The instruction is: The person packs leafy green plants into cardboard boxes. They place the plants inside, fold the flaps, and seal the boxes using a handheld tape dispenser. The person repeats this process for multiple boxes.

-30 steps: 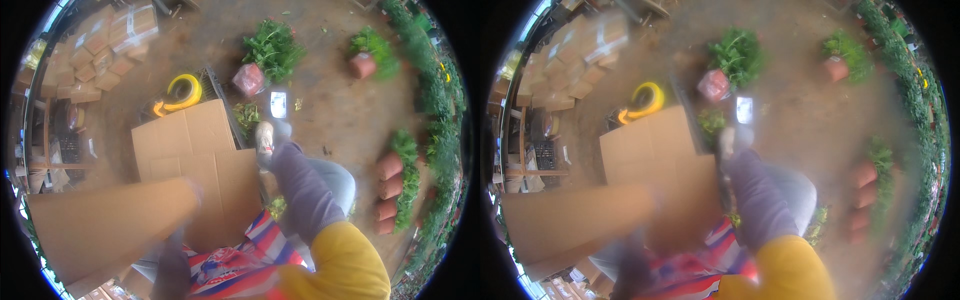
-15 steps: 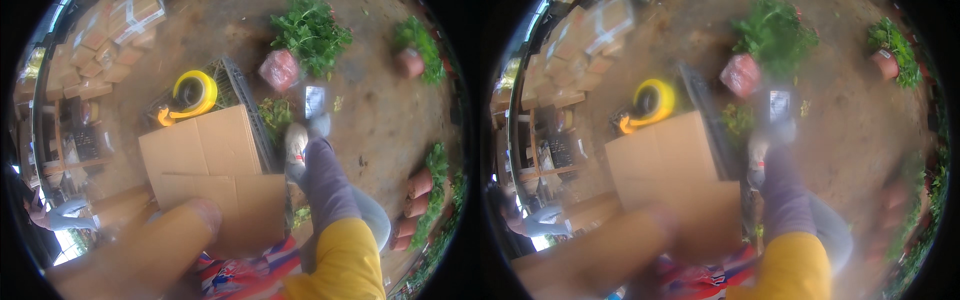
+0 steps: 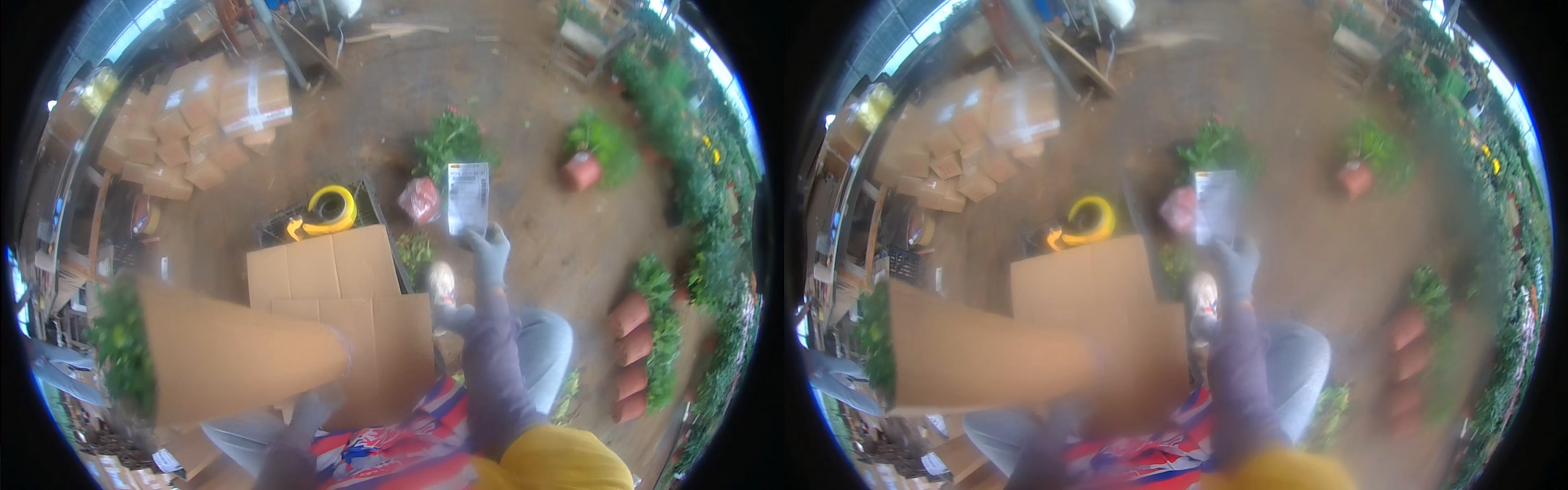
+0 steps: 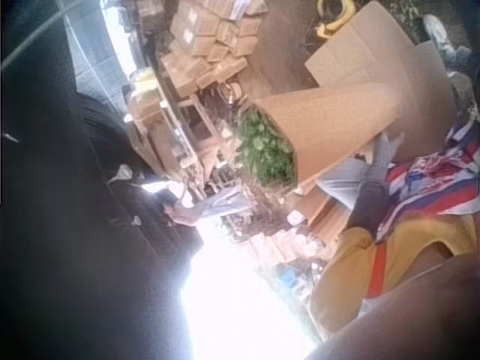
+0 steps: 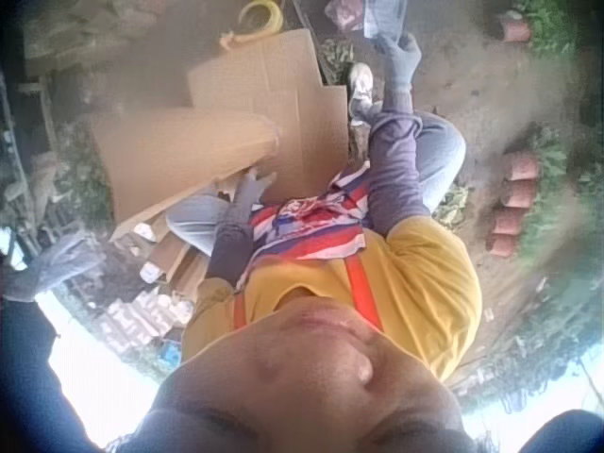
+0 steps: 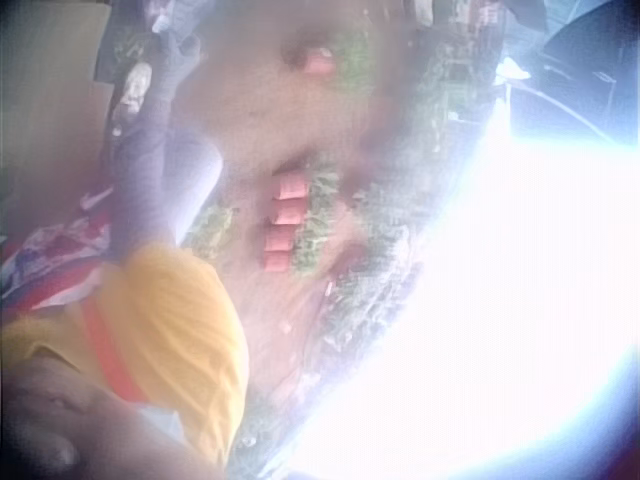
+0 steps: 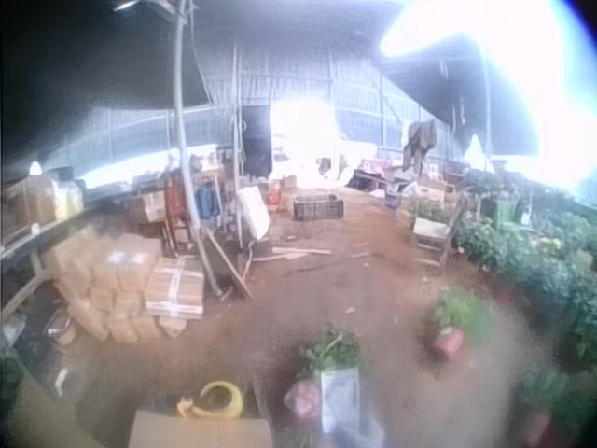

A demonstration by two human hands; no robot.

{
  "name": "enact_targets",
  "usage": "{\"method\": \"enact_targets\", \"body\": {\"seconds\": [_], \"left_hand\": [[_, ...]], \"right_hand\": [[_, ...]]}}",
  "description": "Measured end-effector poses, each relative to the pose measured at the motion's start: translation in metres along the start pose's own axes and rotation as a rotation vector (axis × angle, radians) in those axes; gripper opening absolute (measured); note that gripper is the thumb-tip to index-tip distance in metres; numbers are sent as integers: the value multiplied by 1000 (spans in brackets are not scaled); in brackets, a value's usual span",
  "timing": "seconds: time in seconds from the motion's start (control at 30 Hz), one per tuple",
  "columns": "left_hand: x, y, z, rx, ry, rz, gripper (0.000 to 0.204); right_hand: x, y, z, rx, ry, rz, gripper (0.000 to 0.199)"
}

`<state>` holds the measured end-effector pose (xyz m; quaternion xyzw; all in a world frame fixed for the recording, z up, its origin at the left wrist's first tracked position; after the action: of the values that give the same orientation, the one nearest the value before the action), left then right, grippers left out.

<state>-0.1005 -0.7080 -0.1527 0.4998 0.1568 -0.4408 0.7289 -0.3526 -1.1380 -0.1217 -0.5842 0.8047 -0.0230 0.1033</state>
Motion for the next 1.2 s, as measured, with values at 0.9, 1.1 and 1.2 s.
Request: {"method": "enact_targets", "body": {"seconds": [0.9, 1.1, 1.2], "left_hand": [[-209, 209, 153, -1155, -1047, 917, 41], [-231, 236, 155, -1189, -1054, 1223, 53], [-228, 259, 151, -1151, -1029, 1263, 55]], "right_hand": [[-313, -111, -400, 34, 1077, -788, 31], [-361, -178, -416, -216, 1176, -1200, 37], [-364, -181, -412, -201, 1255, -1245, 33]]}}
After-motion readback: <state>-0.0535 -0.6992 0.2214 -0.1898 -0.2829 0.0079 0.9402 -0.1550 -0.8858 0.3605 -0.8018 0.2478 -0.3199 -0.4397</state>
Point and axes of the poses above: each hand's wrist, its own x-axis towards the middle knuckle, its own y-axis out of the back of the hand, z = x × y, the point moved 5 cm from there along x, towards the middle knuckle, and after that the axes turned 13 degrees about z, right-handed, at the moved point
